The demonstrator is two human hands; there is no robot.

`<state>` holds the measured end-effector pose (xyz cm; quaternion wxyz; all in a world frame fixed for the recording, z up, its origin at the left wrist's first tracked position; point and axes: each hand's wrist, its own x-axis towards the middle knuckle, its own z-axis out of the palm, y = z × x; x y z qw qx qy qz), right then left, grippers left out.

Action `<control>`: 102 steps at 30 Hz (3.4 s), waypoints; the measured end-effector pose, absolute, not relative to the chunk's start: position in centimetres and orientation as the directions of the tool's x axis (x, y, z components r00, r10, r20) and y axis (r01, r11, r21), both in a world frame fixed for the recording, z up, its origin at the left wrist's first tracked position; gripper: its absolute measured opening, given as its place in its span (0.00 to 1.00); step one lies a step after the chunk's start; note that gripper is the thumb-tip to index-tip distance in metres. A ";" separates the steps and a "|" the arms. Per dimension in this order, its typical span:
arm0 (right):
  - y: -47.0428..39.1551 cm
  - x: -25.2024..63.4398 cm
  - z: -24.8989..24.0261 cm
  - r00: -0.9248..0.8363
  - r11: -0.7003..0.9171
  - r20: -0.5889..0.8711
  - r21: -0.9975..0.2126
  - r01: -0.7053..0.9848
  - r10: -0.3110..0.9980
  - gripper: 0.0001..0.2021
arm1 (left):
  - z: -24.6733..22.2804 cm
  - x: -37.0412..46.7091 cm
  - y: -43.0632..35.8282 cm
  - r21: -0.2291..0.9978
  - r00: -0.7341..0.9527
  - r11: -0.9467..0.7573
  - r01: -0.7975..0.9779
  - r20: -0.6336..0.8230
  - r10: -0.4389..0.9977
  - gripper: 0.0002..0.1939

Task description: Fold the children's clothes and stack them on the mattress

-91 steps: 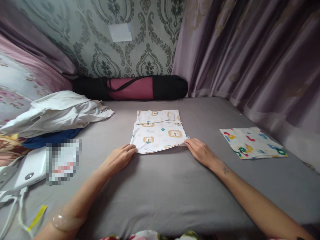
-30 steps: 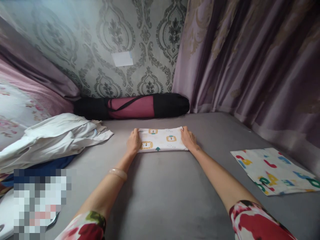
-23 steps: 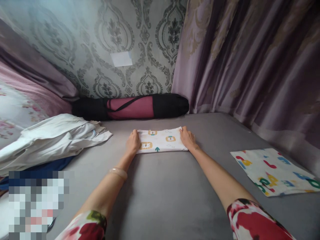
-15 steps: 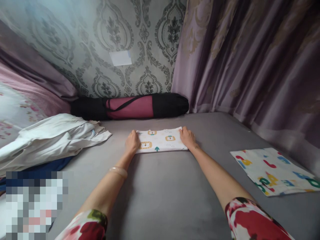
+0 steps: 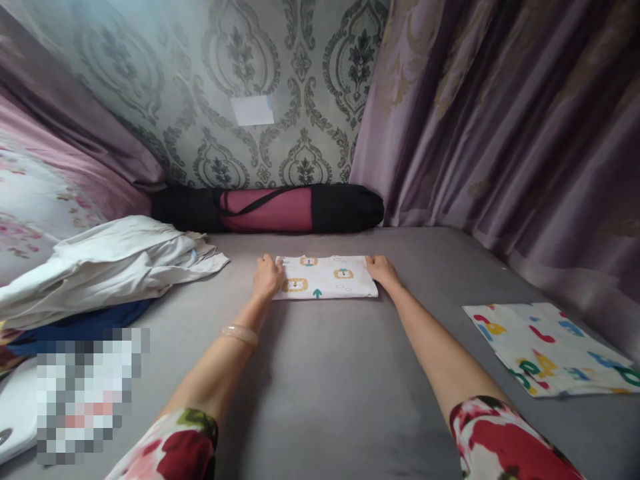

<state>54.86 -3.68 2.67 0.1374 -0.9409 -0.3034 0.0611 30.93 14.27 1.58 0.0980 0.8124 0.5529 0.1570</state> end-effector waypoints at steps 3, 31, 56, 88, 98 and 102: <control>-3.4 52.8 3.4 0.766 -0.725 0.125 -0.257 0.639 0.630 0.21 | 1.9 31.3 12.4 0.230 0.469 -0.546 0.806 0.314 0.825 0.15; -1.1 47.3 -0.1 0.238 -0.224 0.097 -0.138 0.965 0.966 0.29 | -1.1 33.6 9.9 0.173 0.705 -0.724 0.668 0.163 0.690 0.31; -7.3 53.0 0.3 0.484 -0.479 -0.016 -0.176 0.860 0.875 0.33 | -1.7 27.6 14.3 0.269 0.700 -0.695 0.667 0.093 0.708 0.28; -0.2 45.7 0.0 0.357 -0.337 0.099 -0.180 0.924 0.929 0.27 | -1.1 35.4 8.9 0.178 0.809 -0.815 0.552 0.122 0.575 0.27; 0.0 46.3 0.4 0.407 -0.377 0.192 -0.173 0.910 0.893 0.26 | 0.0 35.4 8.6 0.125 0.772 -0.809 0.575 0.245 0.587 0.27; -0.2 46.2 -0.4 0.418 -0.386 0.164 -0.192 0.902 0.894 0.26 | -0.9 35.5 8.7 0.130 0.797 -0.815 0.565 0.168 0.580 0.27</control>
